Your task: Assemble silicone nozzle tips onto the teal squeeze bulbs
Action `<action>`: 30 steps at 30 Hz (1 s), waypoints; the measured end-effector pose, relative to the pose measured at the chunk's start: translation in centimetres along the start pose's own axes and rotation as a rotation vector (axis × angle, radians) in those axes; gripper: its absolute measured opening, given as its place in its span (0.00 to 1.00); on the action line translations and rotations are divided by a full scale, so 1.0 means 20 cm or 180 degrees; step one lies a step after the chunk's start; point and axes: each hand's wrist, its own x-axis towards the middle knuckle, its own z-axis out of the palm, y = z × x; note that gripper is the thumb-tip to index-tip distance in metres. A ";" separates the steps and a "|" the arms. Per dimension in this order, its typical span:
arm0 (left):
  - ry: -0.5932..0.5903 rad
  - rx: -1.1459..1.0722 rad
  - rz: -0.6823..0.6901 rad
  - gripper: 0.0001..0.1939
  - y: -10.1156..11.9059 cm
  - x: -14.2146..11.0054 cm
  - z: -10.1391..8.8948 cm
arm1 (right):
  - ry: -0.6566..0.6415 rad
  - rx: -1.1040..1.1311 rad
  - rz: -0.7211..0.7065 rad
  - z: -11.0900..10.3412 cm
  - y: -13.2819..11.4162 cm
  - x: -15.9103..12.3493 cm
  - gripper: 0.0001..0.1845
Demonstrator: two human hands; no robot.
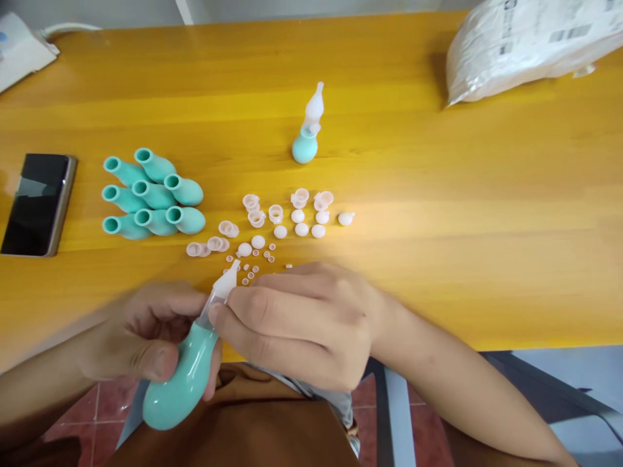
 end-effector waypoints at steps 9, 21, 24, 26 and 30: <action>0.0098 0.0134 -0.0185 0.19 0.02 0.01 0.00 | -0.0244 0.0271 0.0003 -0.01 0.02 0.02 0.15; 0.0180 0.0021 -0.0470 0.23 0.00 0.02 -0.02 | -0.0737 0.0572 0.0789 -0.04 0.00 0.04 0.07; 0.0213 0.0057 -0.0485 0.22 0.00 0.02 -0.02 | -0.0874 0.0570 0.0853 -0.04 0.01 0.05 0.09; 0.0241 0.0087 -0.0468 0.21 0.00 0.03 -0.02 | -0.1007 0.0564 0.0904 -0.04 0.01 0.05 0.11; 0.0288 0.0148 -0.0465 0.18 0.00 0.04 -0.03 | -0.1152 0.0472 0.0953 -0.04 0.00 0.06 0.12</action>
